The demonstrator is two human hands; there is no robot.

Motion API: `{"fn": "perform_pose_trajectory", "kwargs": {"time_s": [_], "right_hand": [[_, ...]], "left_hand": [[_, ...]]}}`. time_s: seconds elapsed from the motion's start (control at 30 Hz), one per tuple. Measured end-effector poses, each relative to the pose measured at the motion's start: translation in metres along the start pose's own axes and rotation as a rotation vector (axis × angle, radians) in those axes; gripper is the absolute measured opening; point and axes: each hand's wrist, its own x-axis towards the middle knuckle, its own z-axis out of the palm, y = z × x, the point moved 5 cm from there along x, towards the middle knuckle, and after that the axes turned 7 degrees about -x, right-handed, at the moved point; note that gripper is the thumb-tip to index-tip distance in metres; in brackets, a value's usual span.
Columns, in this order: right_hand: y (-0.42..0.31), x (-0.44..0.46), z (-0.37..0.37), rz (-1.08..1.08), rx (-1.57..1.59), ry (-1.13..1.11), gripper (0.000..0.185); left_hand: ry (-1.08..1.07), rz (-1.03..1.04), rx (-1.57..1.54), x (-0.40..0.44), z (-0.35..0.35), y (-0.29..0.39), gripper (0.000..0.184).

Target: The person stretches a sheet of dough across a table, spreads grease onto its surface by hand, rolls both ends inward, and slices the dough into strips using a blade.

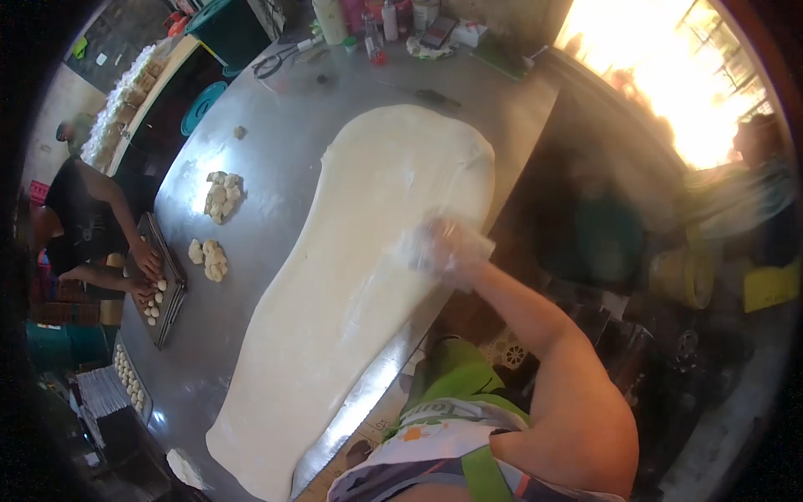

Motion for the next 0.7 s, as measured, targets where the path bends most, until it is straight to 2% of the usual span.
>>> {"fn": "perform_pose_trajectory", "kwargs": {"time_s": [0.1, 0.13, 0.17, 0.2, 0.23, 0.27, 0.33, 0.37, 0.4, 0.47, 0.5, 0.53, 0.6, 0.67, 0.7], "right_hand": [[-0.011, -0.011, 0.026, -0.269, 0.185, 0.035, 0.054], [-0.009, -0.013, 0.031, -0.277, 0.18, 0.041, 0.054], [0.069, 0.047, 0.032, 0.099, 0.6, -0.057, 0.05], [0.138, 0.064, 0.026, 0.49, 1.007, -0.164, 0.046], [0.148, 0.046, 0.059, 0.905, 1.399, -0.278, 0.043], [0.13, 0.021, 0.059, 0.916, 1.403, -0.28, 0.043], [0.057, -0.035, 0.017, 0.539, 0.787, 0.019, 0.049], [0.008, -0.056, -0.004, 0.354, 0.502, 0.044, 0.055], [-0.044, -0.076, -0.017, 0.169, 0.216, 0.071, 0.06], [-0.13, -0.118, -0.015, -0.123, 0.14, 0.077, 0.064], [-0.135, -0.121, -0.015, -0.125, 0.136, 0.076, 0.064], [-0.14, -0.121, -0.009, -0.163, 0.364, 0.002, 0.063], [-0.153, -0.113, -0.013, -0.241, 0.821, -0.154, 0.061], [-0.097, -0.08, -0.069, 0.103, 0.45, -0.01, 0.049], [-0.046, -0.057, -0.058, 0.264, 0.925, -0.001, 0.044]], "left_hand": [[0.056, -0.07, -0.156, -0.01, -0.008, 0.002, 0.046], [0.077, -0.096, -0.219, -0.013, -0.011, 0.001, 0.046], [0.1, -0.129, -0.285, -0.017, -0.014, 0.0, 0.045], [0.124, -0.163, -0.351, -0.021, -0.017, -0.001, 0.045], [0.146, -0.201, -0.41, -0.025, -0.019, -0.002, 0.045], [0.166, -0.243, -0.457, -0.028, -0.021, -0.003, 0.045], [0.197, -0.308, -0.556, -0.034, -0.025, -0.004, 0.044], [0.212, -0.341, -0.617, -0.038, -0.027, -0.005, 0.044], [0.208, -0.338, -0.624, -0.027, -0.032, -0.041, 0.044], [0.02, 0.234, -0.066, 0.007, -0.032, -0.077, 0.039], [-0.073, 0.512, 0.221, 0.011, -0.028, -0.098, 0.038], [-0.073, 0.514, 0.218, 0.006, -0.027, -0.093, 0.038], [0.019, 0.288, 0.002, 0.002, -0.04, -0.078, 0.038], [0.118, 0.059, -0.226, 0.011, -0.04, -0.052, 0.038], [0.169, -0.057, -0.341, 0.004, -0.038, -0.042, 0.038]]}}
